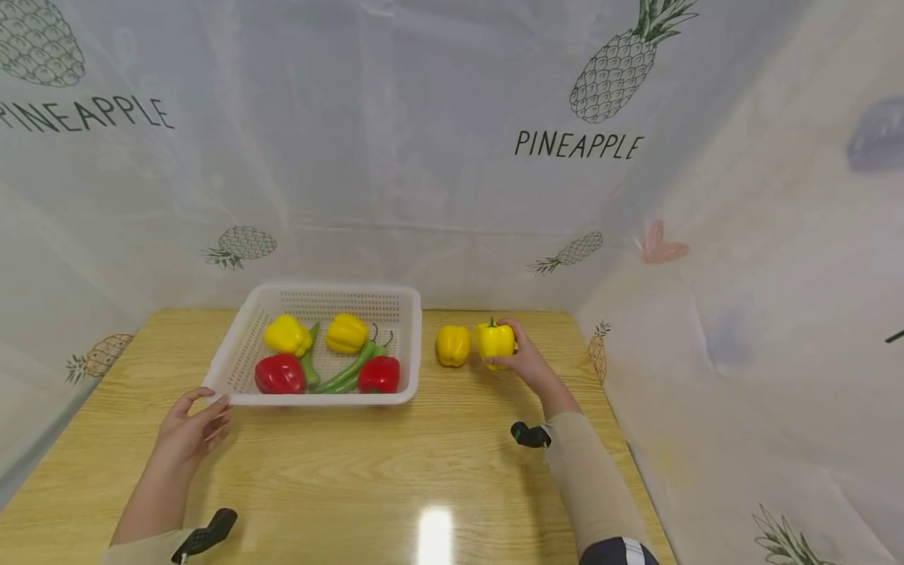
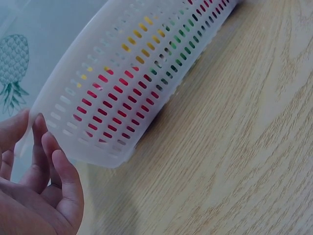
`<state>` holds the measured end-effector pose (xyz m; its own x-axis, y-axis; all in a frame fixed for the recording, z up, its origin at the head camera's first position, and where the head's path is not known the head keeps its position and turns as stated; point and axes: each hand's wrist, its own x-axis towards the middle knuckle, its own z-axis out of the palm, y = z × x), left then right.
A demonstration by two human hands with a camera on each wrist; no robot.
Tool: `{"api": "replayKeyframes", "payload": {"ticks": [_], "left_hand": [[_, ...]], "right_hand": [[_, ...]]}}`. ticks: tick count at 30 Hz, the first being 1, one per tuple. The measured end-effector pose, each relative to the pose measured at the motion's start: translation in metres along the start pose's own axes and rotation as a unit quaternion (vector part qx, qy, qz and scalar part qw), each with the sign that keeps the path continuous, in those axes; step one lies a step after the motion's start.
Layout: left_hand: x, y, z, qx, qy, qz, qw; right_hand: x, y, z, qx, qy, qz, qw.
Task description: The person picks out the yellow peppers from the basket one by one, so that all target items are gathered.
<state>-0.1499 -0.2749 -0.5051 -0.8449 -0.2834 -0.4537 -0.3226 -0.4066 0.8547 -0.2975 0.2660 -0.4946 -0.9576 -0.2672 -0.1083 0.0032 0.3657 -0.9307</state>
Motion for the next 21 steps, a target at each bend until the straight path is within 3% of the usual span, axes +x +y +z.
{"api": "replayKeyframes", "payload": {"ticks": [10, 21], "left_hand": [[0.0, -0.001, 0.0, 0.005, 0.004, -0.002, 1.0], [0.001, -0.001, 0.0, 0.007, 0.008, -0.005, 0.9999]], "right_hand": [[0.007, 0.018, 0.007, 0.017, 0.038, 0.041, 0.9983], [0.021, 0.03, 0.012, 0.042, 0.04, 0.058, 0.9966]]}}
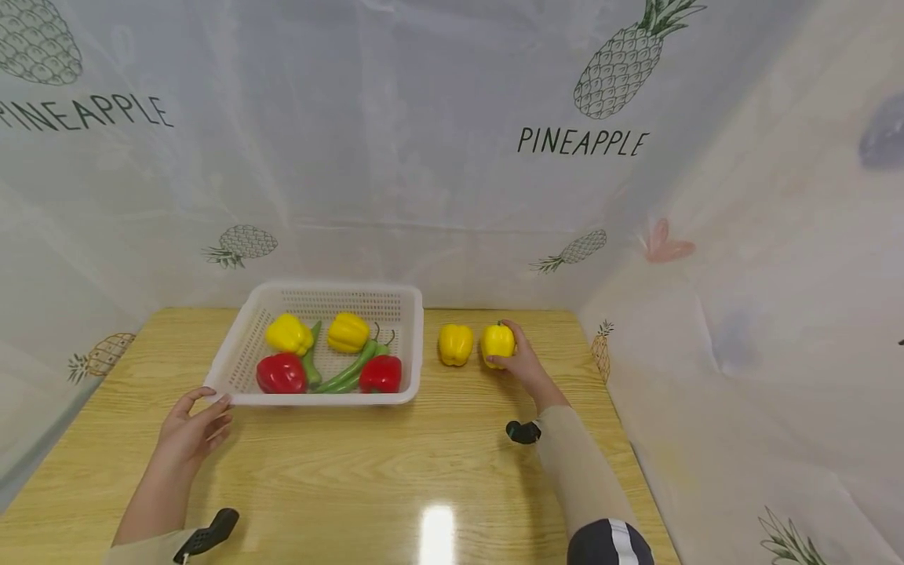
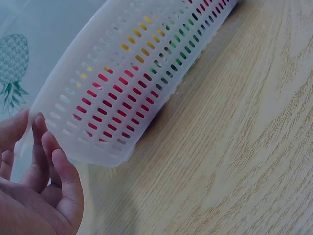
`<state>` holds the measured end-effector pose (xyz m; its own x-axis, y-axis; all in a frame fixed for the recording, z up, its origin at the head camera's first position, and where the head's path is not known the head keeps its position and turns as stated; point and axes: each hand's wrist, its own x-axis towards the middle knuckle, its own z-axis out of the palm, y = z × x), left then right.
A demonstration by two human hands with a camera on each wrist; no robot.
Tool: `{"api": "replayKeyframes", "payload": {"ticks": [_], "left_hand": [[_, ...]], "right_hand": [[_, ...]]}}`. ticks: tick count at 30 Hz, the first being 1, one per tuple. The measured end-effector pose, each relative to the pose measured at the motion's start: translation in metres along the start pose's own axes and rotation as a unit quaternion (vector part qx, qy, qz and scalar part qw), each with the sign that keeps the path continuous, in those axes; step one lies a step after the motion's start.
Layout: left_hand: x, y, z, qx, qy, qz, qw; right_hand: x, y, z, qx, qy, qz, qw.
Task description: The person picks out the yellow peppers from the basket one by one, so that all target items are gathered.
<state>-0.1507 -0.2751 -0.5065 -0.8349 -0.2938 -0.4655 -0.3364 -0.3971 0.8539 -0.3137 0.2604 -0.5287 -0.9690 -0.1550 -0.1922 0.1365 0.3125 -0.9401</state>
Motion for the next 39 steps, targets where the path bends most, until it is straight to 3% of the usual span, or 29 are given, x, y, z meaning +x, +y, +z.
{"api": "replayKeyframes", "payload": {"ticks": [19, 26, 39], "left_hand": [[0.0, 0.002, 0.001, 0.002, 0.004, 0.0, 1.0], [-0.001, 0.001, 0.002, 0.004, 0.003, -0.001, 1.0], [-0.002, 0.0, 0.002, 0.016, 0.008, -0.003, 0.9998]], "right_hand": [[0.014, 0.005, 0.0, -0.104, 0.018, -0.023, 0.9941], [0.014, 0.01, -0.001, -0.139, 0.014, -0.01, 0.9902], [0.015, 0.011, -0.002, -0.143, 0.005, -0.003, 0.9896]]}}
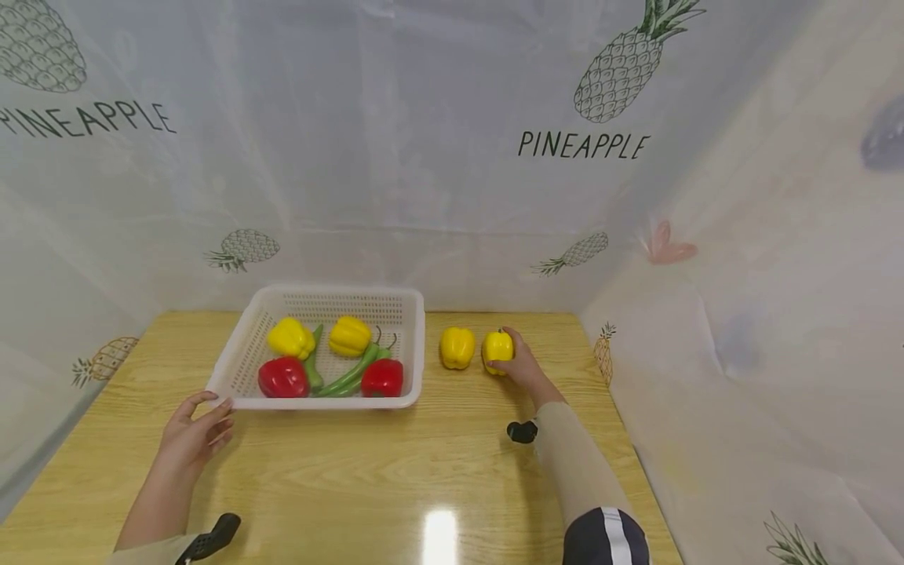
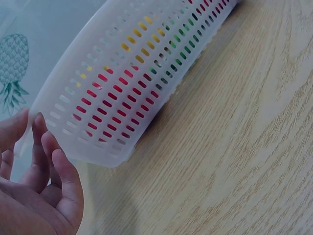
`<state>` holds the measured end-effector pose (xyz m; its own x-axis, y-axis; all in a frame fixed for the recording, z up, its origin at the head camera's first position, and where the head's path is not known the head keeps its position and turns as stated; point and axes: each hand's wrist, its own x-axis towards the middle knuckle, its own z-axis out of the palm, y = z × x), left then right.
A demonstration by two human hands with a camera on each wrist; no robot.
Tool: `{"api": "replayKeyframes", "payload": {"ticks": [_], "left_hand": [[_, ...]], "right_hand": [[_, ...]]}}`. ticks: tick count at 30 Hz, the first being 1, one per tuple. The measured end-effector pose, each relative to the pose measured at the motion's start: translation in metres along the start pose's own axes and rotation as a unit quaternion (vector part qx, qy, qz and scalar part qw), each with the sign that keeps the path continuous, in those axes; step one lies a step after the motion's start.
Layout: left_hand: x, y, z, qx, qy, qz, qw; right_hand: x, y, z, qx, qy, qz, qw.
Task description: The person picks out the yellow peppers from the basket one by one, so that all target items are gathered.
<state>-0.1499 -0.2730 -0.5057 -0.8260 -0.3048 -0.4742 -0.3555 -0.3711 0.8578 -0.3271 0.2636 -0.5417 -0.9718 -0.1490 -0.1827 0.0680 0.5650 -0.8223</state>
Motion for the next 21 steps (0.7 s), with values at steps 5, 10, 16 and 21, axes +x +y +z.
{"api": "replayKeyframes", "payload": {"ticks": [5, 10, 16, 21], "left_hand": [[-0.0012, 0.0006, 0.0011, -0.004, 0.002, 0.008, 1.0], [-0.0017, 0.0004, 0.0022, -0.011, 0.007, 0.013, 0.9998], [-0.0018, -0.0001, 0.0018, -0.007, 0.008, 0.013, 0.9999], [-0.0012, -0.0003, 0.0012, -0.007, 0.006, 0.012, 0.9999]], "right_hand": [[0.0002, -0.0021, -0.0004, 0.0, -0.004, 0.001, 1.0], [0.0006, -0.0013, 0.0012, 0.002, 0.001, 0.0, 1.0], [0.0011, 0.0006, 0.0015, 0.009, 0.002, 0.0, 1.0], [0.0015, 0.0011, 0.0021, 0.009, 0.0, -0.006, 0.9999]]}}
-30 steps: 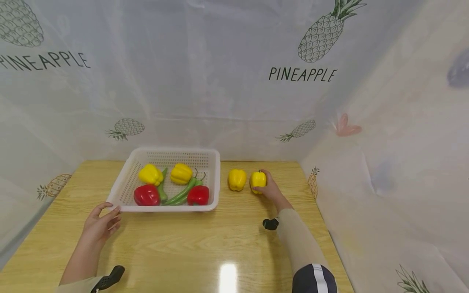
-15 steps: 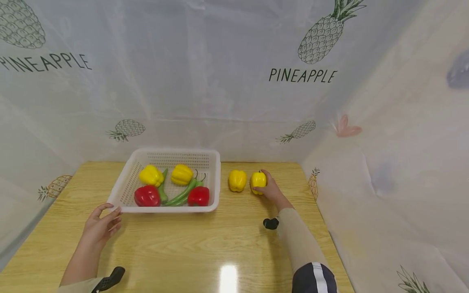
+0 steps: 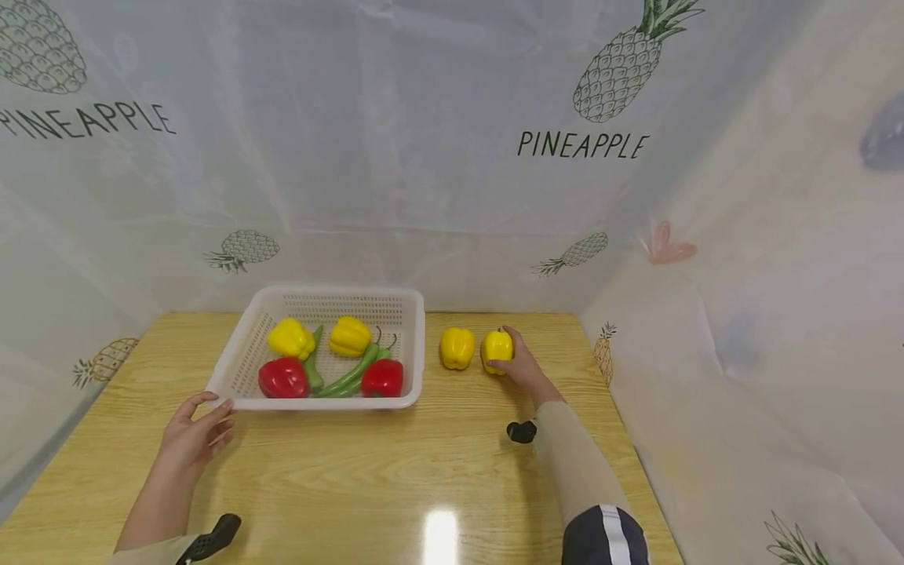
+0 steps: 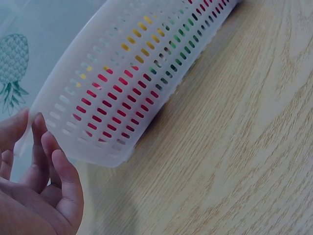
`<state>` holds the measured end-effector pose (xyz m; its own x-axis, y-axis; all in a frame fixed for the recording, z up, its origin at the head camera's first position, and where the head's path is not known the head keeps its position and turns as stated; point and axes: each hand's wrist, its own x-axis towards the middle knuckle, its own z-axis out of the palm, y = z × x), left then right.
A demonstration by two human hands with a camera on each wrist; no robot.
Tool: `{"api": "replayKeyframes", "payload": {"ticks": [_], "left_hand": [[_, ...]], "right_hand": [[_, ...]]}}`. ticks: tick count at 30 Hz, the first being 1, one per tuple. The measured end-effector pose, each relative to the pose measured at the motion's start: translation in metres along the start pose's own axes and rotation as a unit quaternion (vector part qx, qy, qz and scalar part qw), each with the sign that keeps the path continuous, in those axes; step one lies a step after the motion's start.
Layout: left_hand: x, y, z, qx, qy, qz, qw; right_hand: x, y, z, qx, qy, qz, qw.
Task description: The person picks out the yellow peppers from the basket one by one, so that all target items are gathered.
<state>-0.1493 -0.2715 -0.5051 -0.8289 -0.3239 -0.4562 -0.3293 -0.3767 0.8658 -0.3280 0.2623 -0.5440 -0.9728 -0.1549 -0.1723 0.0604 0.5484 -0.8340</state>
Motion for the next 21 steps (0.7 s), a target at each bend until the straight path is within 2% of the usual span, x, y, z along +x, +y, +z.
{"api": "replayKeyframes", "payload": {"ticks": [11, 16, 21], "left_hand": [[-0.001, 0.001, 0.001, 0.006, -0.001, -0.005, 1.0], [-0.001, 0.001, 0.001, 0.005, -0.003, -0.003, 1.0], [-0.001, 0.001, 0.001, 0.005, -0.003, -0.002, 1.0]], "right_hand": [[-0.003, -0.007, 0.003, 0.0, 0.012, -0.02, 0.9997], [-0.001, -0.011, 0.0, -0.041, 0.028, -0.041, 0.998], [-0.003, -0.028, -0.007, -0.083, 0.046, -0.068, 0.9931]]}}
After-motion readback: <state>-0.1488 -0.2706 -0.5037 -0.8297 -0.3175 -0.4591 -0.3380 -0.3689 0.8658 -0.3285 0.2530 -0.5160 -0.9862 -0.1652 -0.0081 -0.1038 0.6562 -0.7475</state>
